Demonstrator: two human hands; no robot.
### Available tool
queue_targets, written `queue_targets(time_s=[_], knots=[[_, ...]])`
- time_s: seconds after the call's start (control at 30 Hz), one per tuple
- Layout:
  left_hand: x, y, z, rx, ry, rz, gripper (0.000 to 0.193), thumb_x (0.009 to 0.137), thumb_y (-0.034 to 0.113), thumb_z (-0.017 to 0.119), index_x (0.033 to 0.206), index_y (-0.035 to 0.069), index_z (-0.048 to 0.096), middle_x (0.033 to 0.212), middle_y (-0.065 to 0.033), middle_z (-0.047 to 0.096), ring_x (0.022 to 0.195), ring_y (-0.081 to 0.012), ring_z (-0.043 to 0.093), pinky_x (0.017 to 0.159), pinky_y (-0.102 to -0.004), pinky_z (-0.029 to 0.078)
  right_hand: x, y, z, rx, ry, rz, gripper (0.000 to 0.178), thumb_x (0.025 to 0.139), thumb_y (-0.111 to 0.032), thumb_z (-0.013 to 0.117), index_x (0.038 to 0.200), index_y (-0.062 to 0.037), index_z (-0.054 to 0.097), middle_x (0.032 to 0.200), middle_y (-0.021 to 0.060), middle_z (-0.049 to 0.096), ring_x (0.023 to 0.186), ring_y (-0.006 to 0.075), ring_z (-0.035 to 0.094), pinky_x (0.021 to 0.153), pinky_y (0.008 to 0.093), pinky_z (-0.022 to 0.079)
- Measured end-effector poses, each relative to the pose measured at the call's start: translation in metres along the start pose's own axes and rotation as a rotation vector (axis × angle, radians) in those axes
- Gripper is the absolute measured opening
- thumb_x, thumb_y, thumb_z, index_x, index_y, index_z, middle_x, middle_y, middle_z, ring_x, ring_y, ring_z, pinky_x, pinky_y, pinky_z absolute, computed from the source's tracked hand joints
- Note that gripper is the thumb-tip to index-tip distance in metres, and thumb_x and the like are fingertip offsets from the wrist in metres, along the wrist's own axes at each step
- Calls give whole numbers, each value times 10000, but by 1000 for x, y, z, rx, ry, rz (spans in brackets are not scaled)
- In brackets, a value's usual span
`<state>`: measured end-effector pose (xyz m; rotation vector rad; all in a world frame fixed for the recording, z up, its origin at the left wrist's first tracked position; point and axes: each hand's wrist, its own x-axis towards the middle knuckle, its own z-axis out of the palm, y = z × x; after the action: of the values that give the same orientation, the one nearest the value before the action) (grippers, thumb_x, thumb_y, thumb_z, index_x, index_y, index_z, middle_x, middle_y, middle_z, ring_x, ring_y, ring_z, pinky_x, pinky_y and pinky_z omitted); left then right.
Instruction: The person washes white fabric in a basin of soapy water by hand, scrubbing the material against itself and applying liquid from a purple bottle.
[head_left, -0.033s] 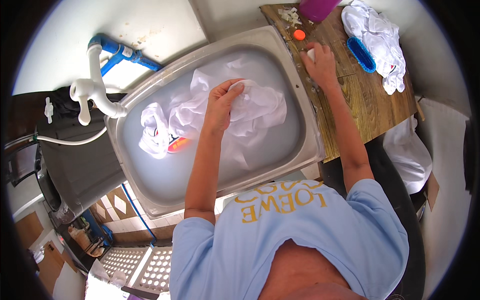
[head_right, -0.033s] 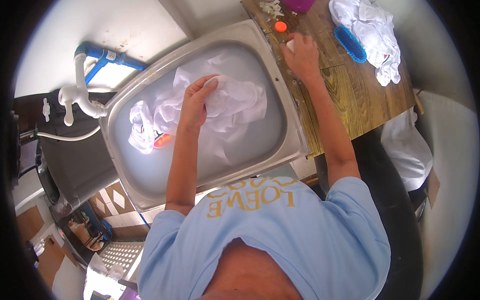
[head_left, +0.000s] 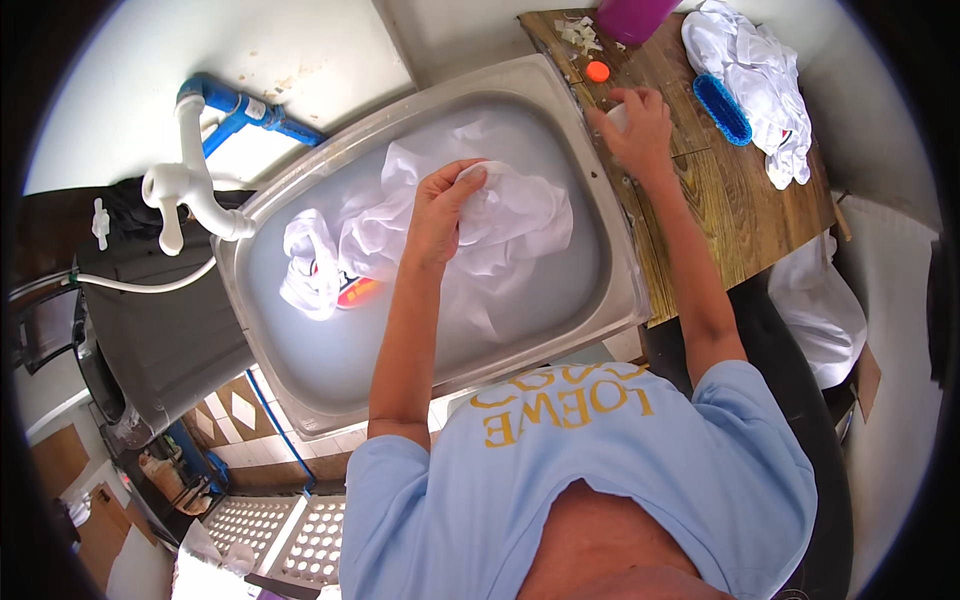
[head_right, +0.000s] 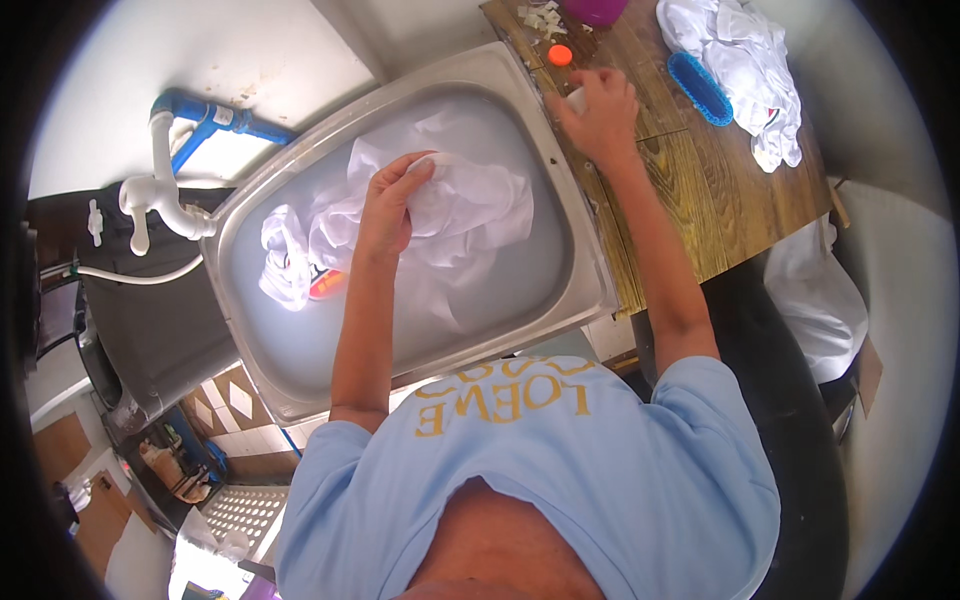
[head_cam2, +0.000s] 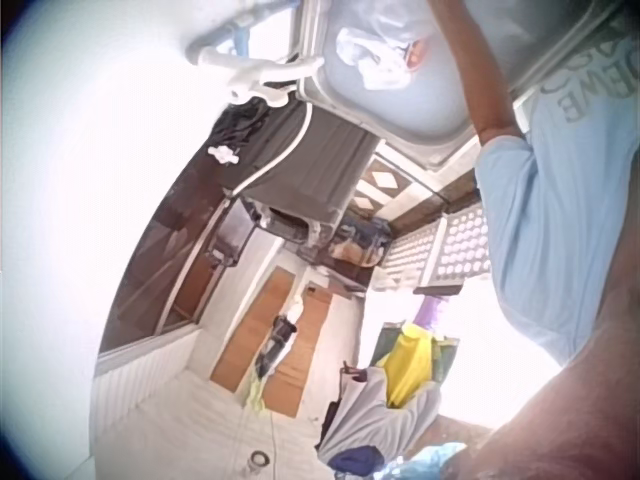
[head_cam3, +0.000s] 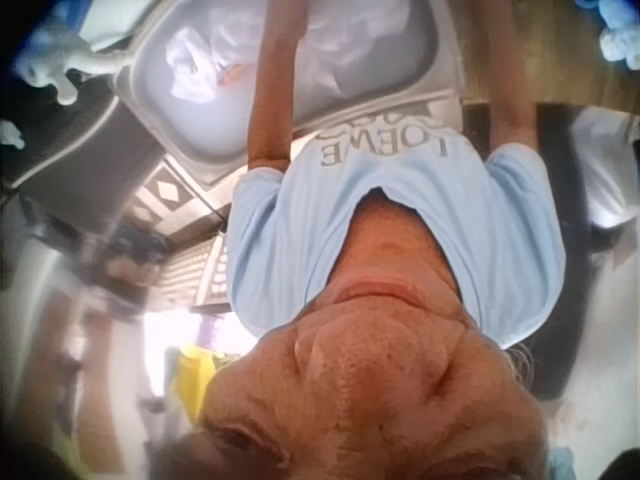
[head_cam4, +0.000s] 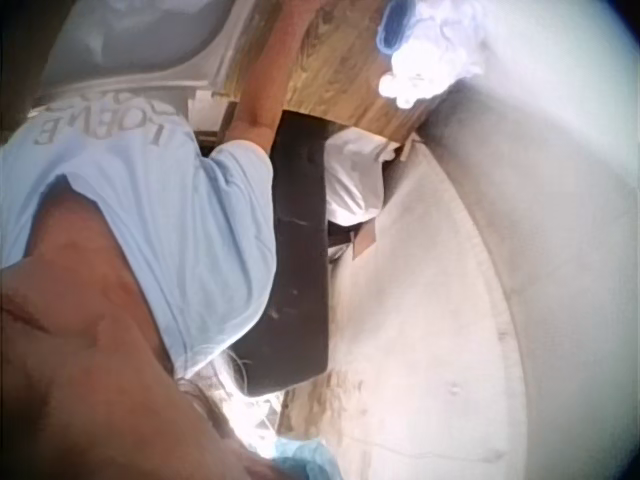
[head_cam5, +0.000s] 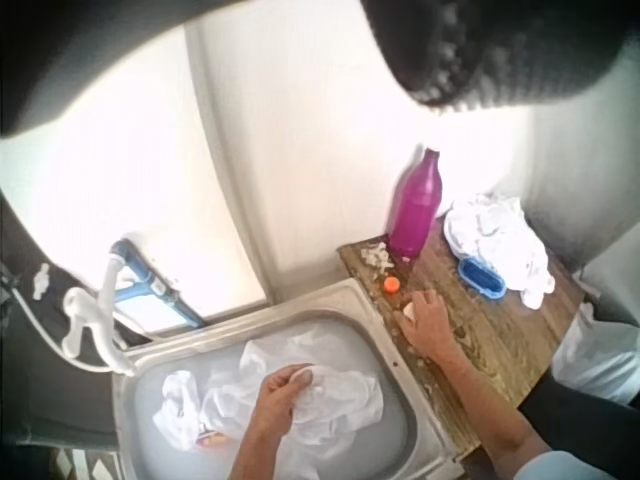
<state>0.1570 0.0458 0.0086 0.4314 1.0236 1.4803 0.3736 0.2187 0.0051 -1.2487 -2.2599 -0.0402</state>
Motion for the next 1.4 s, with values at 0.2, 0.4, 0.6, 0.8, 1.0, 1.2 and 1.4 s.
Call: queue_targets(time_s=[0.2, 0.4, 0.6, 0.8, 1.0, 1.2, 1.4], knots=[[10, 25, -8, 113, 15, -14, 166, 854, 149, 631, 936, 8, 662, 790, -23, 648, 674, -85, 592, 609, -213, 479, -25, -87, 38, 1303, -388, 160, 220, 889, -258, 558, 917, -46, 603, 887, 53, 578, 869, 159, 538, 778, 292, 420], [20, 27, -41, 281, 21, 11, 109, 837, 132, 658, 795, 36, 628, 714, 10, 605, 621, -52, 530, 568, -198, 428, -36, -116, 52, 1825, -668, 618, 171, 875, -208, 610, 772, -82, 557, 756, -21, 565, 696, 55, 520, 606, 206, 419], [35, 11, -50, 374, 72, 118, 230, 821, 113, 667, 631, 67, 545, 662, 35, 562, 569, -23, 454, 482, -210, 346, -52, -137, 78, 2000, -406, 1017, 187, 811, -158, 694, 858, -55, 545, 760, 20, 558, 683, 111, 534, 585, 247, 450], [45, -3, -20, 987, 119, 513, 245, 791, 56, 652, 586, 53, 517, 606, -45, 578, 483, -120, 454, 470, -260, 361, -50, -144, 94, 2117, -298, 1189, 245, 860, -284, 633, 932, -78, 522, 776, 11, 529, 695, 118, 532, 599, 261, 456], [53, -43, 3, 1353, -46, 1016, 189, 756, 14, 614, 583, 18, 538, 607, -130, 560, 511, -270, 519, 500, -350, 418, -62, -139, 96, 2081, -465, 1020, 246, 905, -348, 536, 920, -104, 508, 829, 10, 504, 758, 129, 487, 689, 289, 444], [77, -17, -25, 1508, -88, 722, 64, 758, 50, 596, 695, 63, 591, 729, -114, 621, 655, -271, 607, 564, -338, 468, -46, -156, 66, 2079, -415, 1429, 219, 941, -336, 419, 895, -134, 489, 793, 3, 482, 770, 172, 487, 725, 346, 459], [84, -30, -23, 1435, -101, 822, 62, 725, 21, 590, 687, 70, 584, 662, -126, 581, 601, -297, 569, 535, -342, 446, -44, -153, 70, 2021, -347, 1462, 308, 935, -366, 398, 762, -126, 480, 683, -10, 450, 640, 154, 446, 608, 328, 413]])
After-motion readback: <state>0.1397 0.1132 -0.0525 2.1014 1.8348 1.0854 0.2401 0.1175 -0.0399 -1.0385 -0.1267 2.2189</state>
